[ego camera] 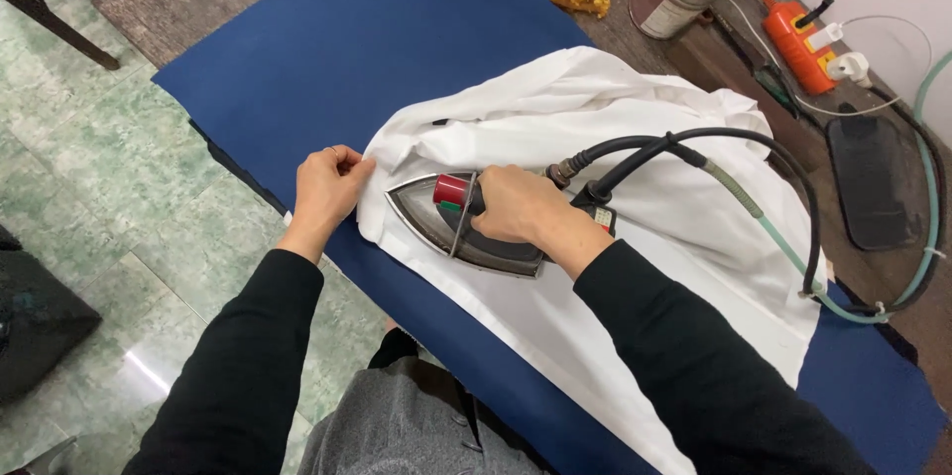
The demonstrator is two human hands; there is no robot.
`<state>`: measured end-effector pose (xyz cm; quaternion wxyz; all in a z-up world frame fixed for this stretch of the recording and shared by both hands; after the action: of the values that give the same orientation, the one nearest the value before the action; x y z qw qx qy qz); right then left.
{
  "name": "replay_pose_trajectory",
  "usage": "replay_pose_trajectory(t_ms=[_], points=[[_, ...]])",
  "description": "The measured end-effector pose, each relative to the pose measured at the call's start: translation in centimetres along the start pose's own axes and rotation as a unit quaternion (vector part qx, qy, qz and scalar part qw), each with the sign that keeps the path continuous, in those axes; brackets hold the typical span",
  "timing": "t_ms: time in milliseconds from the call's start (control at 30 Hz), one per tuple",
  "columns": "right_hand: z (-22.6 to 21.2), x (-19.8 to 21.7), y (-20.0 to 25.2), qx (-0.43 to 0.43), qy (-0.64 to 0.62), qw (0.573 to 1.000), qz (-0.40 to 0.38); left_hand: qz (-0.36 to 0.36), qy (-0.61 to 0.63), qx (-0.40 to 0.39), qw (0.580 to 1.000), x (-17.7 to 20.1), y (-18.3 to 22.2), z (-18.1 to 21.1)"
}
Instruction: A person is ironing a white shirt on a pressing table using a steam iron, repositioning the garment to reach different sections.
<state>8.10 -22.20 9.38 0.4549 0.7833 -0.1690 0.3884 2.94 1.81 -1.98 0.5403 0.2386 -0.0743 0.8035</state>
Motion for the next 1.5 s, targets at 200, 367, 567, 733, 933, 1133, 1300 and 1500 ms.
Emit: replay_pose_trajectory(t_ms=[200, 367, 567, 733, 933, 1133, 1300, 1500], points=[[-0.1, -0.1, 0.8, 0.001, 0.009, 1.000, 0.016, 0.013, -0.017, -0.019, 1.000, -0.2, -0.3, -0.6], [0.9, -1.5, 1.4, 0.005, 0.026, 1.000, 0.011, -0.007, -0.042, 0.001, 0.999, 0.0, -0.5, -1.3], [1.3, -2.0, 3.4, 0.005, 0.028, 1.000, 0.007, -0.104, -0.136, 0.028, 0.985, 1.3, 1.7, 2.0], [2.1, -2.6, 5.9, 0.000, 0.022, 1.000, -0.012, -0.134, -0.209, 0.016, 0.969, 0.9, 0.8, -0.3], [4.0, -4.3, 9.2, -0.012, 0.026, 0.999, -0.016, -0.135, -0.231, 0.042, 0.963, 0.9, 0.6, -0.6], [7.2, -6.9, 13.5, -0.093, 0.071, 0.991, -0.068, -0.155, -0.228, 0.142, 0.951, 1.1, 2.4, 3.5], [9.9, -9.0, 17.4, -0.104, 0.074, 0.988, -0.086, -0.138, -0.202, 0.153, 0.957, 0.9, 2.6, 3.7], [13.0, -11.1, 21.5, -0.129, 0.046, 0.988, -0.078, -0.136, -0.188, 0.150, 0.961, 0.7, 2.9, 3.8]])
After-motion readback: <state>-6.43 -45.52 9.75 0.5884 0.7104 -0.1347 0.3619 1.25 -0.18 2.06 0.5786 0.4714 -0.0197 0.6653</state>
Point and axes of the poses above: each hand's wrist, its own y-axis away from the middle knuckle, its own x-axis out of the back of the hand, z = x × y, the point moved 3 cm from there along -y, towards the middle knuckle, and after that the axes turned 6 degrees about y, right-handed, at the moved point
